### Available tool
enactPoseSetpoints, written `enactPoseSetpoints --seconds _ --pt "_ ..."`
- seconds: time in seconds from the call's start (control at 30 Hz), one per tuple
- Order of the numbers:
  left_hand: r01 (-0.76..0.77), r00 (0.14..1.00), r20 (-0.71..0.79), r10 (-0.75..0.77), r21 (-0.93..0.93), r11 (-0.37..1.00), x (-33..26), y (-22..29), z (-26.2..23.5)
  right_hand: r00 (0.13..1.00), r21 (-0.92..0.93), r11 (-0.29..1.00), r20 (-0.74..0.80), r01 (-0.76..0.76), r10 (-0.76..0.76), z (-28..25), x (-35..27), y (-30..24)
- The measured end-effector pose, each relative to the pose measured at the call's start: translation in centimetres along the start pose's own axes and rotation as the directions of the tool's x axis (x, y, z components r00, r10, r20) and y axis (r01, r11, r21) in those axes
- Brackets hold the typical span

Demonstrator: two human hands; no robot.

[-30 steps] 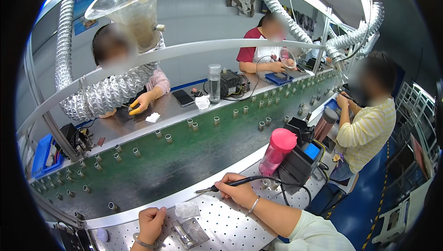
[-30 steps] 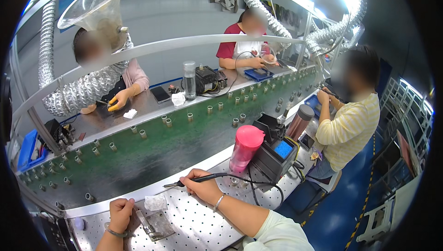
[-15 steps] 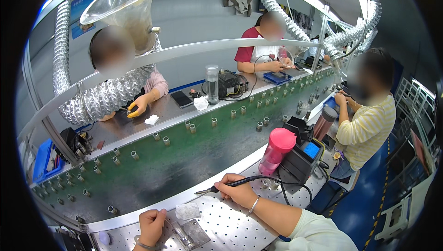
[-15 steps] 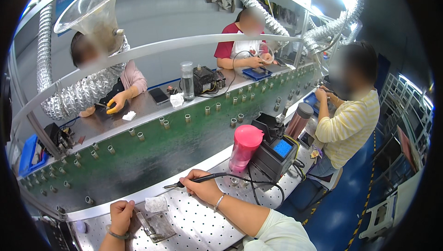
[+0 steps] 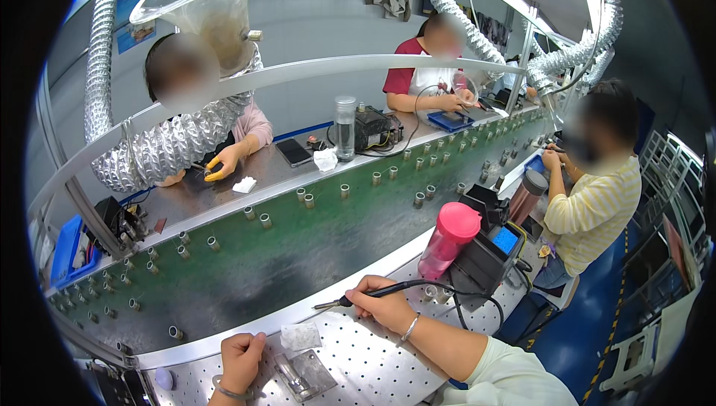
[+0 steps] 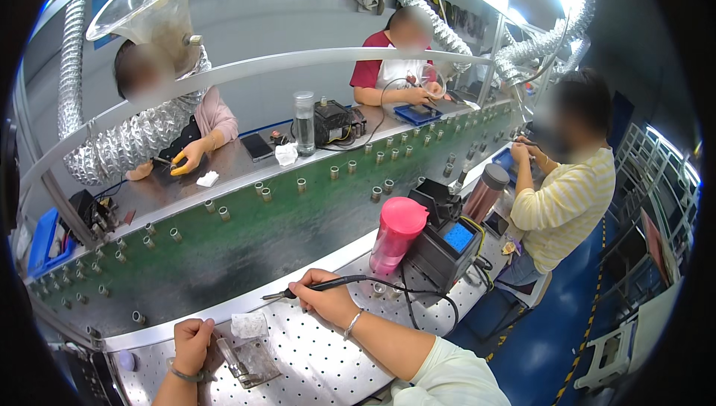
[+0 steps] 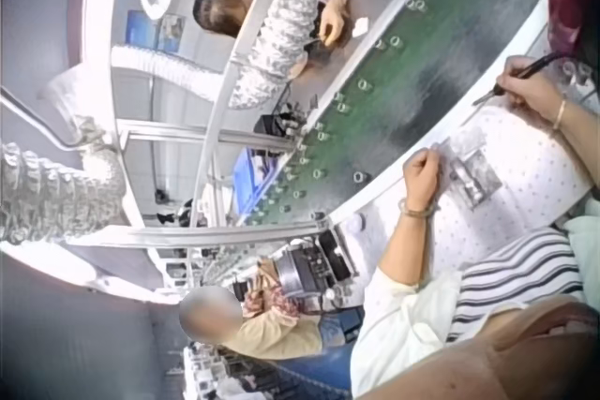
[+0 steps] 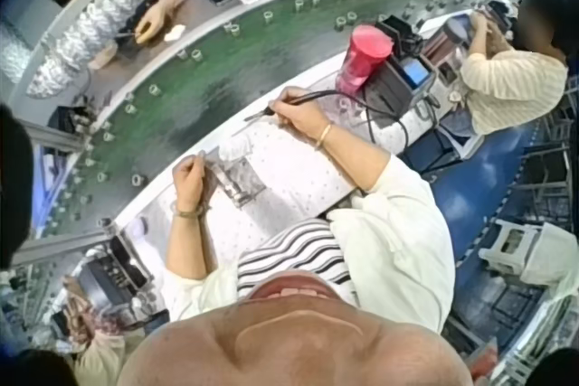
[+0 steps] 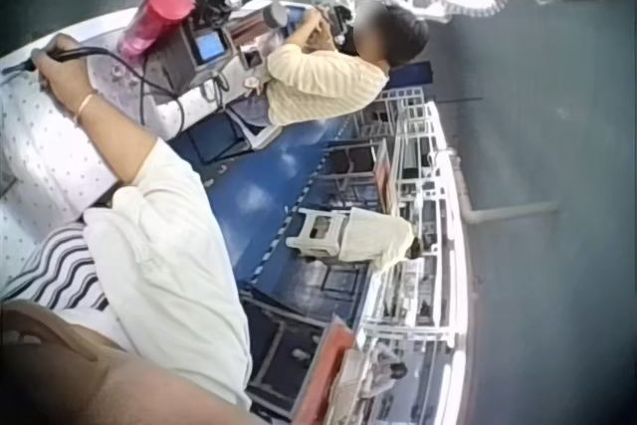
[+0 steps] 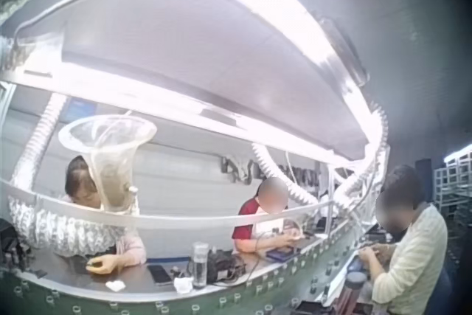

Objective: The person uses a soldering iron to work on small cylindrical metal components held in a fixture. They repeatedly pick up components from a conveyor belt, apply the soldering iron, and place them back down.

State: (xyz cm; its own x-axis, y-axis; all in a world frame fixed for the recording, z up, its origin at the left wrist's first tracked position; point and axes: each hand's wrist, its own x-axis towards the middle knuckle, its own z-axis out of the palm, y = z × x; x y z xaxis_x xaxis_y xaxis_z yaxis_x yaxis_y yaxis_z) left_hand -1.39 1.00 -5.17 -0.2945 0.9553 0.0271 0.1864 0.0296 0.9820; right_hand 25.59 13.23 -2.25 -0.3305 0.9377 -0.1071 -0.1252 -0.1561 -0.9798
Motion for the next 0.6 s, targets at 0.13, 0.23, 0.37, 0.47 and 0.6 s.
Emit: enactPoseSetpoints --seconds 0.13,0.23,0.37,0.47,0.6 --pt "-0.003 1.000 0.002 0.003 0.016 1.000 0.0 0.8 0.3 1.000 -0.023 1.000 -0.003 -0.001 0.000 -0.3 0.1 0.2" --pt "-0.005 1.000 -0.002 0.005 0.029 1.000 0.1 0.8 0.2 1.000 -0.013 1.000 0.001 -0.003 0.003 -0.2 0.2 0.3" --pt "-0.015 1.000 0.002 0.014 0.045 0.999 0.1 0.8 0.1 1.000 0.010 1.000 0.023 0.014 -0.014 -0.3 0.2 0.2" --pt "-0.014 1.000 0.000 0.014 0.047 0.999 0.1 0.8 0.2 1.000 -0.018 1.000 0.007 0.012 -0.012 -0.3 0.3 0.2" --pt "0.008 1.000 -0.005 -0.008 0.050 0.999 0.0 0.8 0.1 1.000 -0.008 1.000 0.009 -0.002 0.002 -0.1 0.2 0.2"
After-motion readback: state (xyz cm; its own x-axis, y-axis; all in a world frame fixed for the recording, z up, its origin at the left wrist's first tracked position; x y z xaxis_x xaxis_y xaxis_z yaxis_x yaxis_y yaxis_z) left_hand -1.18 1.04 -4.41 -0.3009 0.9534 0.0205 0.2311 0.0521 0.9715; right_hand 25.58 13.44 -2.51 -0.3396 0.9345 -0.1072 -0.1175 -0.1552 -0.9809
